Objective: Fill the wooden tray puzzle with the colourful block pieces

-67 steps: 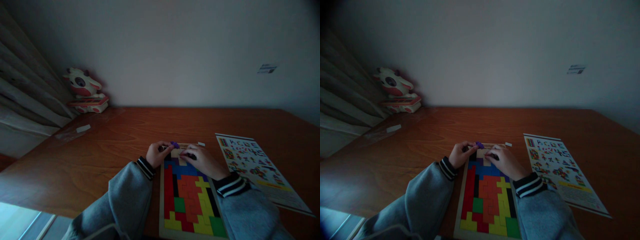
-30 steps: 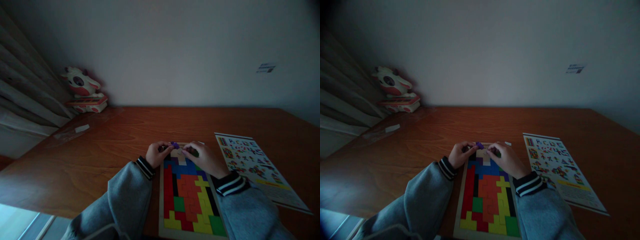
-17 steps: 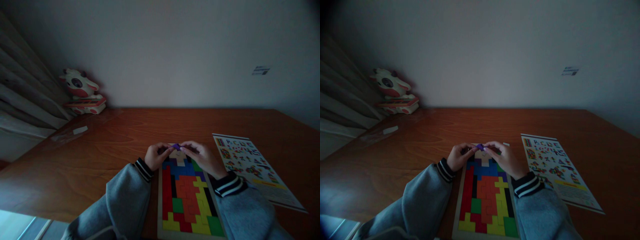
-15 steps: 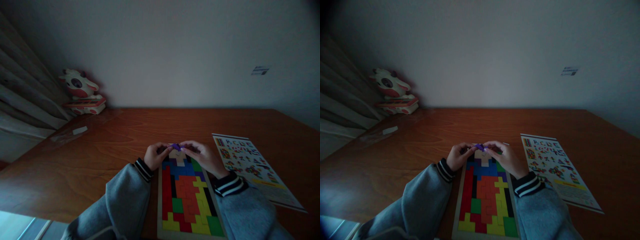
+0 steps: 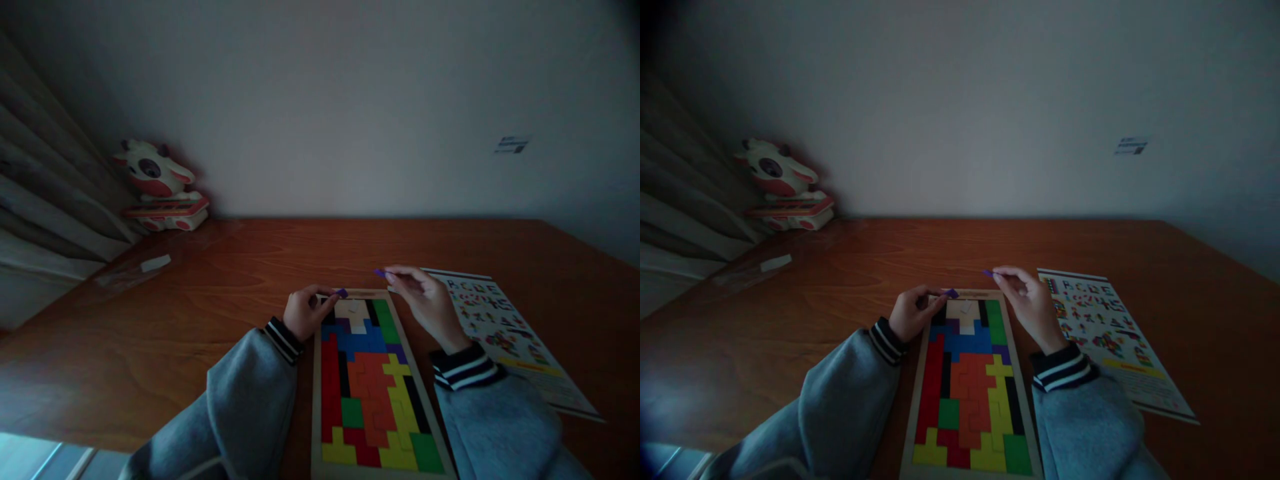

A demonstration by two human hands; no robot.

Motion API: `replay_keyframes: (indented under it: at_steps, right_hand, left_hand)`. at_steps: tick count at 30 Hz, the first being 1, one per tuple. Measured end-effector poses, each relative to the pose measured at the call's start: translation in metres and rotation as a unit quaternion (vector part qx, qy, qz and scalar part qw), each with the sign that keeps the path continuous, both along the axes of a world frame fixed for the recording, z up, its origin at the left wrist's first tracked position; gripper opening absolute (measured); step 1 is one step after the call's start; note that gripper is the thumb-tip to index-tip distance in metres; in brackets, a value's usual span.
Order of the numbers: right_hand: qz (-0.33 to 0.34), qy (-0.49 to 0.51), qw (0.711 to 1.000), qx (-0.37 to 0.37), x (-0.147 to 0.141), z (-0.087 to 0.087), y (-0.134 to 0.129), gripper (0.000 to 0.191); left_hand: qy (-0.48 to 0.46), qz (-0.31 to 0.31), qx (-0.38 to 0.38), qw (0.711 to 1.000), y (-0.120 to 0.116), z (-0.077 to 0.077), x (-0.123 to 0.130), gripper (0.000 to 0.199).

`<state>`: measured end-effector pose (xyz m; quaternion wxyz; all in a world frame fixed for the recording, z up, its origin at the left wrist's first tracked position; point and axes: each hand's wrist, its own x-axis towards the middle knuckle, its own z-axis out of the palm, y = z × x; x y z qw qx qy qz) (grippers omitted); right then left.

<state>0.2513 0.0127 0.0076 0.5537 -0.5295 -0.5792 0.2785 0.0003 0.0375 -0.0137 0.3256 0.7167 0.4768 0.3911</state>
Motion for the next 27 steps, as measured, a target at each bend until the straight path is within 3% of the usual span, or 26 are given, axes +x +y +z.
replay_keyframes:
  at_steps: [4,7,9,11,16,18,20,23,27]
  right_hand:
    - [0.014,0.060,0.998,-0.008,0.006,-0.001,0.001,0.035]
    - [0.051,0.016,0.998,-0.031,0.003,-0.008,0.002,0.035]
    - [0.073,-0.032,0.996,-0.050,-0.001,-0.013,0.002,0.037]
    - [0.073,-0.057,0.994,-0.054,-0.004,-0.016,0.001,0.042]
    - [0.107,-0.088,0.988,-0.075,-0.010,-0.014,-0.001,0.028]
    - [0.133,-0.089,0.984,-0.081,-0.012,-0.013,-0.002,0.028]
    - [0.141,-0.069,0.983,-0.090,-0.013,-0.014,-0.002,0.032]
    - [0.137,-0.064,0.983,-0.105,-0.014,-0.014,-0.001,0.032]
    - [0.155,-0.131,0.976,-0.080,-0.016,-0.010,-0.001,0.020]
  left_hand:
    - [-0.034,-0.023,-0.006,0.999,0.002,0.001,0.001,0.025]
    - [-0.157,-0.034,-0.071,0.984,0.005,0.002,0.003,0.028]
    - [-0.258,-0.036,-0.130,0.957,0.007,0.004,0.003,0.030]
    - [-0.353,-0.034,-0.214,0.910,0.009,0.006,0.003,0.027]
    - [-0.525,0.012,-0.409,0.746,0.015,0.015,-0.004,0.005]
    - [-0.553,0.053,-0.440,0.706,0.019,0.018,-0.007,0.014]
    - [-0.557,0.086,-0.439,0.700,0.021,0.020,-0.008,0.020]
    - [-0.542,0.106,-0.421,0.720,0.022,0.019,-0.008,0.017]
    - [-0.525,0.080,-0.404,0.745,0.019,0.016,-0.009,0.011]
